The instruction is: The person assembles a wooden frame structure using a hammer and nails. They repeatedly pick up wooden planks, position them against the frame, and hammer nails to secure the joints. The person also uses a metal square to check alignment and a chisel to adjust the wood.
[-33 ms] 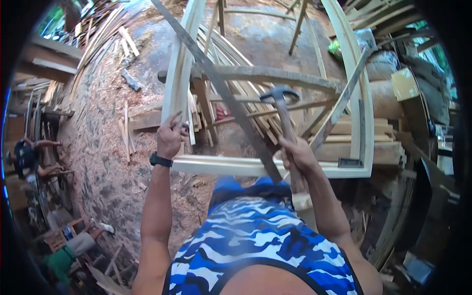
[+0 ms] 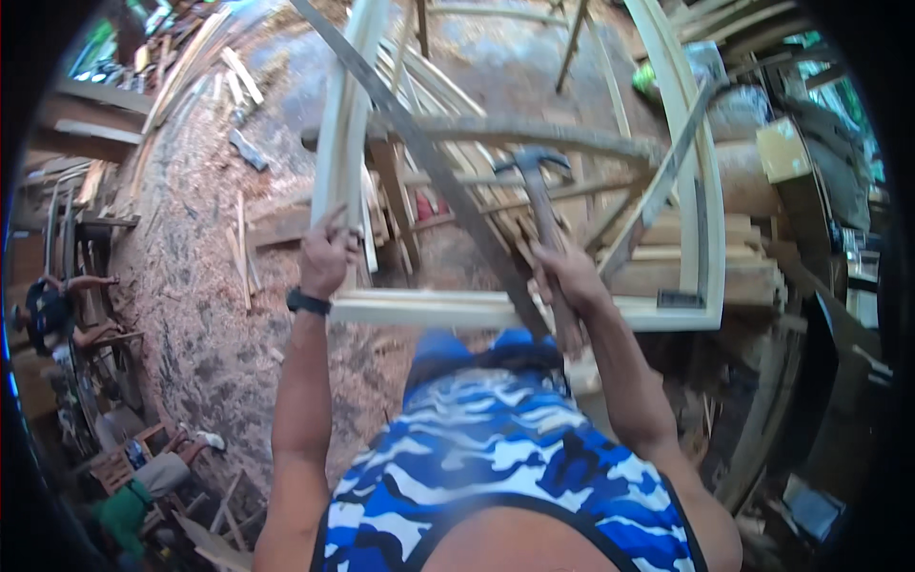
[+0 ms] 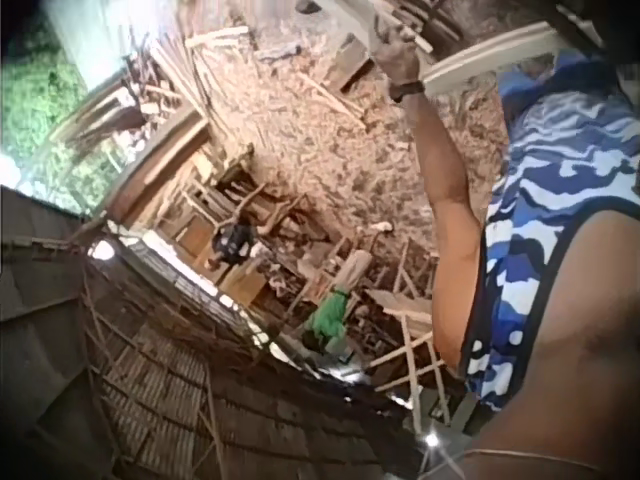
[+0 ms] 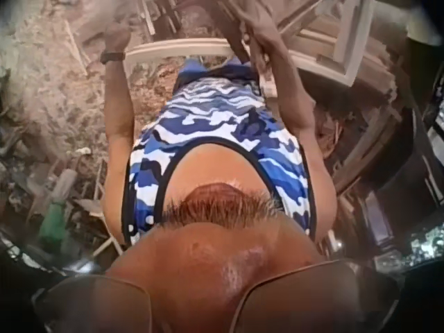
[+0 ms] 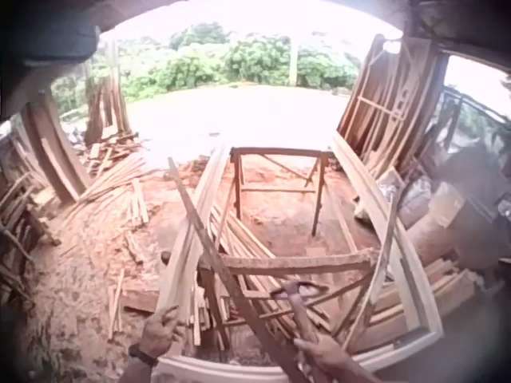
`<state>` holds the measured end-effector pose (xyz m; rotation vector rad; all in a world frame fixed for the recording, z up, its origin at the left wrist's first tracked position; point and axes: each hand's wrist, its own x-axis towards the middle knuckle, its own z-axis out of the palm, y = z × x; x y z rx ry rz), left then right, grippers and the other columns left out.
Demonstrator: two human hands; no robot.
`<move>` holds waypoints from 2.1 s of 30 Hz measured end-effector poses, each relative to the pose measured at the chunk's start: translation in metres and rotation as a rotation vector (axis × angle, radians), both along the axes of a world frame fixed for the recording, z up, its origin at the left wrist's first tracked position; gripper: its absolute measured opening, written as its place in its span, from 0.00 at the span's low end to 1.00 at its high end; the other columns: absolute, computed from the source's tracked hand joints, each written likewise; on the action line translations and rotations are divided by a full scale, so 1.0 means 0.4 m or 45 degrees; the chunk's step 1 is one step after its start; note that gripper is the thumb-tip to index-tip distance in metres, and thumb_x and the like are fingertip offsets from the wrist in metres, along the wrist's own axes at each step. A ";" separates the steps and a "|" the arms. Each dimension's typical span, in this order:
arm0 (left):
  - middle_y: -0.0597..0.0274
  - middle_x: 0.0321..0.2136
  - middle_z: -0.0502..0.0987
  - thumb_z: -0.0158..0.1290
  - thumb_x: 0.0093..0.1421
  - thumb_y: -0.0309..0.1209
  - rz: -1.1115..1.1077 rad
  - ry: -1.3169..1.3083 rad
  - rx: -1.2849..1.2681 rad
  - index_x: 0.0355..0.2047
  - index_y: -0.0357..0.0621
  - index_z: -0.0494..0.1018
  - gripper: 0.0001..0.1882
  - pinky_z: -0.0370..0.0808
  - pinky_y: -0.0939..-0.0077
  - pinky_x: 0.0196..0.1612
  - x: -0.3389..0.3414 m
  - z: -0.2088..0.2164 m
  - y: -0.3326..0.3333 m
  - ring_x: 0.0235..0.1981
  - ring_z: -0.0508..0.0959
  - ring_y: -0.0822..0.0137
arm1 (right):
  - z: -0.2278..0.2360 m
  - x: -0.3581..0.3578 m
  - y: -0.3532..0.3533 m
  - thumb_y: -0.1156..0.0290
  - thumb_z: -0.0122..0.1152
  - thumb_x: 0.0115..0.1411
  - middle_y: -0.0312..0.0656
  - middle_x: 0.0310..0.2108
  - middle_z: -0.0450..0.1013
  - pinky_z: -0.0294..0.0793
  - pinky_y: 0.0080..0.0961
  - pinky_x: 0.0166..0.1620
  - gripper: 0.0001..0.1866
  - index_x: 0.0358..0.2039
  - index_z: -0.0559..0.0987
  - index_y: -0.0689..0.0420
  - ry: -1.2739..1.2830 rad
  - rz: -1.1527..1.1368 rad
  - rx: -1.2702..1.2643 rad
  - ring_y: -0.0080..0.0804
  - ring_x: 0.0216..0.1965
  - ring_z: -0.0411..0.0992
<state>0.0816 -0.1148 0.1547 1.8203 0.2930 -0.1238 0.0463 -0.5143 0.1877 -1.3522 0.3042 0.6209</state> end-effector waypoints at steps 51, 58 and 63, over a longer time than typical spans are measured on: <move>0.53 0.52 0.78 0.54 0.68 0.30 0.100 0.012 -0.775 0.55 0.37 0.74 0.18 0.79 0.68 0.51 1.120 -0.420 0.308 0.49 0.80 0.61 | 0.146 0.060 0.329 0.65 0.66 0.59 0.38 0.20 0.71 0.69 0.26 0.21 0.15 0.39 0.74 0.62 0.106 -0.028 -0.460 0.25 0.17 0.69; 0.71 0.26 0.79 0.65 0.60 0.32 0.123 -0.056 -0.654 0.43 0.39 0.81 0.13 0.64 0.86 0.22 1.097 -0.372 0.292 0.19 0.69 0.81 | 0.149 0.143 0.374 0.66 0.66 0.60 0.35 0.20 0.70 0.69 0.25 0.21 0.13 0.39 0.75 0.61 0.020 0.002 -0.439 0.22 0.18 0.68; 0.61 0.49 0.80 0.58 0.65 0.41 -0.149 0.226 -0.242 0.56 0.43 0.76 0.23 0.75 0.72 0.47 1.050 -0.298 0.178 0.49 0.75 0.72 | 0.134 0.160 0.381 0.64 0.69 0.57 0.39 0.28 0.74 0.74 0.28 0.34 0.19 0.41 0.75 0.64 -0.004 -0.028 -0.610 0.26 0.29 0.73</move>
